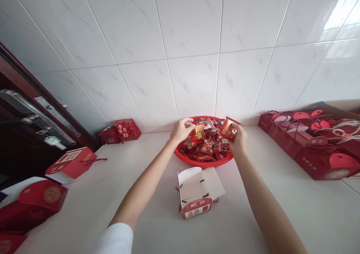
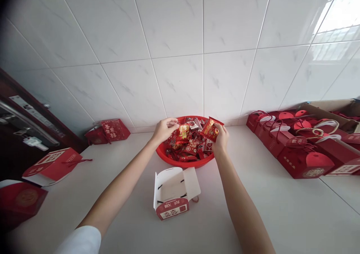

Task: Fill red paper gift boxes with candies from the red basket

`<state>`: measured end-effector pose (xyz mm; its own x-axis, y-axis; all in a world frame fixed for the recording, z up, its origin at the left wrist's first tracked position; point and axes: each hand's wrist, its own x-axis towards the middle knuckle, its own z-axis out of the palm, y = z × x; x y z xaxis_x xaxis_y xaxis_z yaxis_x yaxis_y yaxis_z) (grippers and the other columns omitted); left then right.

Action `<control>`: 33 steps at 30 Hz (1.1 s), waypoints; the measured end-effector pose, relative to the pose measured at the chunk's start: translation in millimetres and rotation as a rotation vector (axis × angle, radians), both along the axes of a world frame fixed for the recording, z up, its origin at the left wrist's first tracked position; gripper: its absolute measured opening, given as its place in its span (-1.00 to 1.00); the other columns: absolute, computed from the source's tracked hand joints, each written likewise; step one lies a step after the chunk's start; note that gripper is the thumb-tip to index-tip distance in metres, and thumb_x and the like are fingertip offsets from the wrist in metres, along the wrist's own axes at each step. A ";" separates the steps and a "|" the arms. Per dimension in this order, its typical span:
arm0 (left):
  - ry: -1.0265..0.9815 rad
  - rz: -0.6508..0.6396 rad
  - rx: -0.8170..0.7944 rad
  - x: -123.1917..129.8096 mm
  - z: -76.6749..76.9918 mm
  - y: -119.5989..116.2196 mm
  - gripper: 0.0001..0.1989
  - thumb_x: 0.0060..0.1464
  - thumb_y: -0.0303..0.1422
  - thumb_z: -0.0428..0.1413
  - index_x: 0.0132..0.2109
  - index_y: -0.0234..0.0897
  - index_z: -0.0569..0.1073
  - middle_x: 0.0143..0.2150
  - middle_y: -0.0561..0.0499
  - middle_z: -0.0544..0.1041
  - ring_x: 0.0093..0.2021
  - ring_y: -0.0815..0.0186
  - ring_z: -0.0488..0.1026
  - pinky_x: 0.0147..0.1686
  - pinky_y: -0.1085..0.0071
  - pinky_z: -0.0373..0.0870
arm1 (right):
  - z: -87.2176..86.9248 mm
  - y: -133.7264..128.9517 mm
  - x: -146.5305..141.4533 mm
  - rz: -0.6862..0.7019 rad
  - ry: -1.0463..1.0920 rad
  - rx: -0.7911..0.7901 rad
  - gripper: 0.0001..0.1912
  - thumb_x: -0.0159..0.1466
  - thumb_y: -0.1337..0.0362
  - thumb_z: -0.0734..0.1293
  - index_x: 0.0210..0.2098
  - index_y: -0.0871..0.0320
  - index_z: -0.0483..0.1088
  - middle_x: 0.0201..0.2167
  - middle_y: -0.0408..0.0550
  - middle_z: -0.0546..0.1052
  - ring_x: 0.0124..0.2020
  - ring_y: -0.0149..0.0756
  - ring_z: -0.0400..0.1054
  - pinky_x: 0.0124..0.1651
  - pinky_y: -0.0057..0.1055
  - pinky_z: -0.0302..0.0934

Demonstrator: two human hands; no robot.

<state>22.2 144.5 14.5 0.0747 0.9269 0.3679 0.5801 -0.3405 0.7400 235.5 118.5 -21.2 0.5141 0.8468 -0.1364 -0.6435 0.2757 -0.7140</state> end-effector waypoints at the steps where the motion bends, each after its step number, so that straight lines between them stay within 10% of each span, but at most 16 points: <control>1: 0.022 0.049 0.034 -1.9 -1.9 0.7 -0.76 0.03 -0.42 0.24 -0.10 -0.28 0.59 -0.07 -0.10 0.67 -0.09 0.19 0.61 0.00 0.28 0.52 | 0.0 0.0 0.0 0.001 -0.001 0.004 -0.85 -0.12 0.29 0.44 -0.54 0.14 0.41 -0.60 -0.23 0.50 -0.56 -0.33 0.42 -0.58 -0.44 0.40; 12: 0.684 -0.441 -0.249 1.4 -5.8 -33.4 -0.69 0.08 -0.46 0.16 -0.05 -0.15 0.66 -0.15 0.00 0.70 -0.18 0.19 0.63 -0.03 0.34 0.46 | -4.7 -0.4 1.6 0.046 -0.024 0.029 -0.84 -0.04 0.27 0.44 -0.48 0.13 0.40 -0.56 -0.22 0.51 -0.55 -0.33 0.45 -0.55 -0.43 0.42; 21: 0.941 -0.286 -0.252 31.3 -12.8 -29.7 -0.40 0.24 -0.01 0.07 0.35 -0.09 0.35 0.23 -0.29 0.45 0.08 -0.12 0.53 -0.01 0.14 0.44 | -4.4 -1.6 1.4 0.044 -0.034 0.048 -0.84 -0.03 0.28 0.46 -0.49 0.14 0.40 -0.56 -0.23 0.52 -0.55 -0.36 0.44 -0.50 -0.45 0.42; 33: 0.549 -0.223 -0.058 7.8 -3.8 -11.0 -0.57 0.07 -0.38 0.20 0.12 -0.18 0.57 0.10 -0.03 0.59 0.10 0.14 0.52 0.15 0.34 0.41 | -2.7 1.2 1.3 0.025 -0.014 0.019 -0.88 -0.06 0.30 0.43 -0.54 0.14 0.40 -0.60 -0.23 0.48 -0.56 -0.33 0.43 -0.54 -0.43 0.41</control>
<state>30.0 133.5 10.7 0.4347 0.8844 0.1700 0.8024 -0.4660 0.3728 236.8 119.7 -23.9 0.4949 0.8616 -0.1127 -0.6402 0.2738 -0.7178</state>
